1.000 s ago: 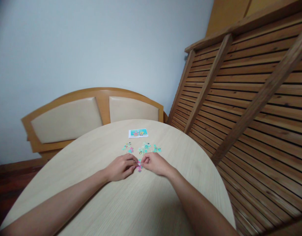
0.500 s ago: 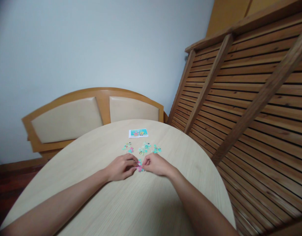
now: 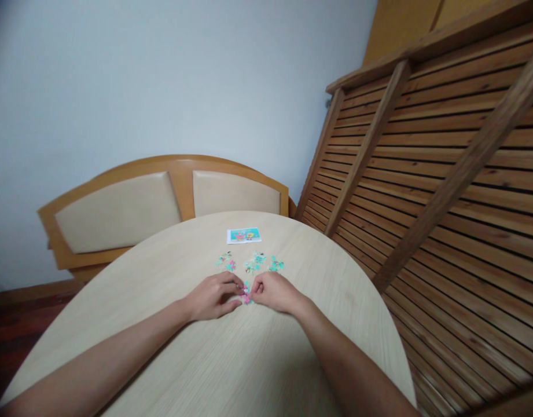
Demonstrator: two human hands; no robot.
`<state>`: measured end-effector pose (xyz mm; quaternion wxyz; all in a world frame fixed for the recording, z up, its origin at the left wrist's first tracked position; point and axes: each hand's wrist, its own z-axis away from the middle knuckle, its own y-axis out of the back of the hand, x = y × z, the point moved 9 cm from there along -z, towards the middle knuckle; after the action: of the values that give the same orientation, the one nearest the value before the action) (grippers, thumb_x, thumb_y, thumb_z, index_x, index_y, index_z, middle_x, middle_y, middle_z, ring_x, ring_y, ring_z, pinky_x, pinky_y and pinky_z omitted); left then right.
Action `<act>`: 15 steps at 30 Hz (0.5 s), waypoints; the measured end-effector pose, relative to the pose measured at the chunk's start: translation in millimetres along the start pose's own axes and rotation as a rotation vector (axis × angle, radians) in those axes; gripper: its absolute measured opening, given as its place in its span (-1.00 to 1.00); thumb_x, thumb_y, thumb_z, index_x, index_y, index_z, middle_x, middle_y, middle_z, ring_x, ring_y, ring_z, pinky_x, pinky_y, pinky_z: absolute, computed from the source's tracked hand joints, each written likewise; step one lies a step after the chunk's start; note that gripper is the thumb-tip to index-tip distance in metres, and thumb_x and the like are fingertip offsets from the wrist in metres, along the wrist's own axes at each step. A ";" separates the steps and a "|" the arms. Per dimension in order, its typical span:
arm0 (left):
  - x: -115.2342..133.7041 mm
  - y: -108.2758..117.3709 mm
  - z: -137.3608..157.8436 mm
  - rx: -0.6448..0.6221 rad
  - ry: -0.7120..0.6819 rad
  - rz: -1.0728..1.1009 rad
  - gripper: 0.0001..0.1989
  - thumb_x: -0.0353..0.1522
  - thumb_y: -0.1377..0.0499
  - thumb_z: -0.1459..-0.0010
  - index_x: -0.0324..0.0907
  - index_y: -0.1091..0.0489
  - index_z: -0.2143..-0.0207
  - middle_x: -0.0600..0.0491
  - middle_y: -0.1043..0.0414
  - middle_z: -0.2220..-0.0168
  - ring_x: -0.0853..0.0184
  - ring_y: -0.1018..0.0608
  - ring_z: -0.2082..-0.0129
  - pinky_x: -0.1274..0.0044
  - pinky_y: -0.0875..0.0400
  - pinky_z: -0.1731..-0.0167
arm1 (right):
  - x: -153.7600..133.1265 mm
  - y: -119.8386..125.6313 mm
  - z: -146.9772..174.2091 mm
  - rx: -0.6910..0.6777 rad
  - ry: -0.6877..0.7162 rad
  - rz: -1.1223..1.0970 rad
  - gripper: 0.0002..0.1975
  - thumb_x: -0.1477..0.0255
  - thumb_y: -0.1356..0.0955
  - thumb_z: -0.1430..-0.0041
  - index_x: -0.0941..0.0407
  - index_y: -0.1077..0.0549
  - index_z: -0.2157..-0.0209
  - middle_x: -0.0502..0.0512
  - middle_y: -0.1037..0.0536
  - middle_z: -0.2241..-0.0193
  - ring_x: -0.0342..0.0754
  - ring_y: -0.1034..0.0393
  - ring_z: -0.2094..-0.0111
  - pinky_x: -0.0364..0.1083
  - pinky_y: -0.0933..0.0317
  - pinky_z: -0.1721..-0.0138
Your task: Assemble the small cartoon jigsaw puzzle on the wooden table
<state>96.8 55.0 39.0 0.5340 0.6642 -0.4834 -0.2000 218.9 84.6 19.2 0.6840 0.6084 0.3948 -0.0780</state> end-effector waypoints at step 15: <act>-58.7 0.8 9.4 0.184 0.313 -0.199 -0.57 -0.27 -0.12 -0.28 -0.26 -0.38 -0.14 -0.18 -0.40 -0.15 0.05 -0.39 -0.18 0.20 -0.27 -0.20 | -13.0 13.6 1.1 0.135 0.100 0.137 -0.87 0.41 -0.36 -0.18 0.09 -0.54 0.41 0.00 -0.59 0.44 -0.12 -0.43 0.41 -0.17 -0.13 0.36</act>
<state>62.5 100.4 21.7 0.5174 0.7776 -0.3427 -0.1009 218.6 82.2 37.9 0.6247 0.6818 0.3798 -0.0270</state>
